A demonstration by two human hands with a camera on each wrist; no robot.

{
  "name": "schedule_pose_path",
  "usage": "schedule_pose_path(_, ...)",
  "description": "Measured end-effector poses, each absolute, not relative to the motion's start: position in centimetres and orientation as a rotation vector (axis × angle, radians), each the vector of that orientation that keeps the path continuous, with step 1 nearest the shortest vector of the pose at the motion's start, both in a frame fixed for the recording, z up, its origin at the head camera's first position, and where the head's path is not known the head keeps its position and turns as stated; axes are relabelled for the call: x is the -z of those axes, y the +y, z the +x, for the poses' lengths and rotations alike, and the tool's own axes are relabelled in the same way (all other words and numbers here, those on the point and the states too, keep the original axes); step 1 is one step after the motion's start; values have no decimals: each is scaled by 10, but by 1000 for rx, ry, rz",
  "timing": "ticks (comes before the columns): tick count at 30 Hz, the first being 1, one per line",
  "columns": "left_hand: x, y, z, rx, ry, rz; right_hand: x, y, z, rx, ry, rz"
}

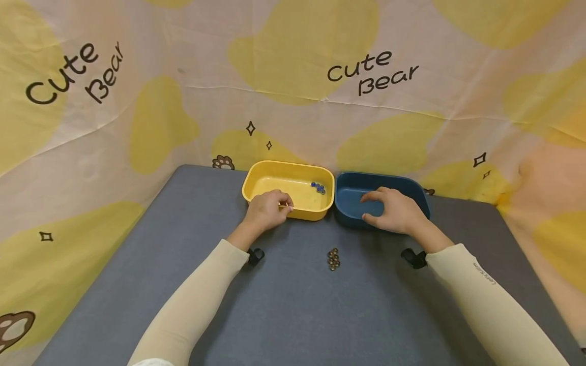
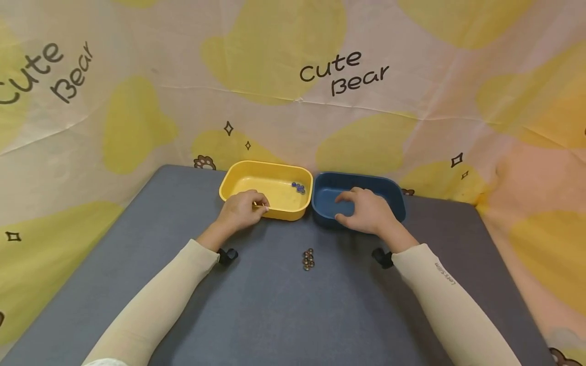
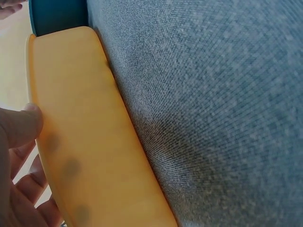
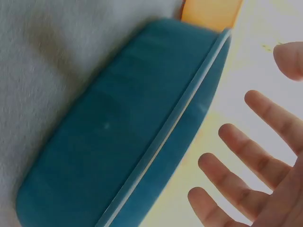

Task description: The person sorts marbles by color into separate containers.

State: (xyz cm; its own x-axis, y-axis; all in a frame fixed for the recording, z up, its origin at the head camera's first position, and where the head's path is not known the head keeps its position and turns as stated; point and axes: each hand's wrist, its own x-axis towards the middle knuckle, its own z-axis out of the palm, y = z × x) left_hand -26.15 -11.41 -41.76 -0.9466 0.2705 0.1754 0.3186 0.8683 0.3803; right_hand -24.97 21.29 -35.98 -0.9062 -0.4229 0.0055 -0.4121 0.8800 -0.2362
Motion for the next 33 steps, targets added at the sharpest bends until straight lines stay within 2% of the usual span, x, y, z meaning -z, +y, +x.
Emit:
schedule_pose_path(10,418,-116,-263,619,-2934,-460,361,198,-234,449,2979,-769)
schedule_pose_path(33,418,-114,-261,622,-2913,-465,402,172,-216,483,2814,-990)
